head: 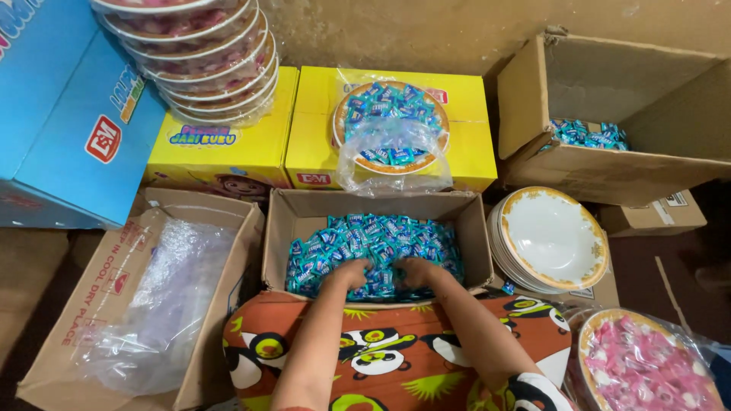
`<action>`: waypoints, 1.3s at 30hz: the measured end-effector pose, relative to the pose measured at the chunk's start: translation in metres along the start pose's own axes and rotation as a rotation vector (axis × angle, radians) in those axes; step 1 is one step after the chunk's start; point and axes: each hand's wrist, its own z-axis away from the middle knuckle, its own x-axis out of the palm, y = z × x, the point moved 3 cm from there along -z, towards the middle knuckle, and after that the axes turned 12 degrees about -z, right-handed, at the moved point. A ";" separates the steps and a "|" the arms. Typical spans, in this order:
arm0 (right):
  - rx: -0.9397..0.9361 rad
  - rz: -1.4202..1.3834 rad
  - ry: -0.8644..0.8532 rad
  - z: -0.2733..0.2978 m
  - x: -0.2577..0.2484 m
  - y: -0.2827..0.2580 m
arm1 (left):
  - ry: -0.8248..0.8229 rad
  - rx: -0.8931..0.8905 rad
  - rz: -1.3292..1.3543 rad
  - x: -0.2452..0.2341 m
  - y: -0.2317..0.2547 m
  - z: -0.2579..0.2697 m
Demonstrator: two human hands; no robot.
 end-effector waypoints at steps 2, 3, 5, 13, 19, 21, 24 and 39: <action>0.013 -0.026 0.049 -0.007 0.003 0.014 | 0.003 0.001 0.013 -0.023 0.015 0.035; 0.028 -0.055 0.087 -0.007 0.009 0.021 | -0.002 -0.001 0.032 -0.030 0.023 0.054; 0.033 -0.030 0.108 -0.003 0.005 0.016 | 0.045 -0.048 0.053 -0.008 0.009 0.023; 0.156 -0.177 0.299 0.033 -0.036 -0.015 | 0.221 -0.222 0.116 -0.003 -0.012 -0.001; 0.023 -1.558 0.535 0.079 -0.073 -0.058 | 0.329 0.050 1.476 -0.052 0.011 0.049; -0.113 -1.741 0.554 0.088 -0.081 -0.061 | 0.293 0.298 1.802 -0.068 0.016 0.068; -0.143 -1.742 0.540 0.082 -0.076 -0.055 | 0.249 0.325 1.913 -0.077 0.019 0.079; -0.276 -1.462 0.474 0.167 -0.157 -0.137 | 0.256 0.482 1.137 -0.148 0.052 0.165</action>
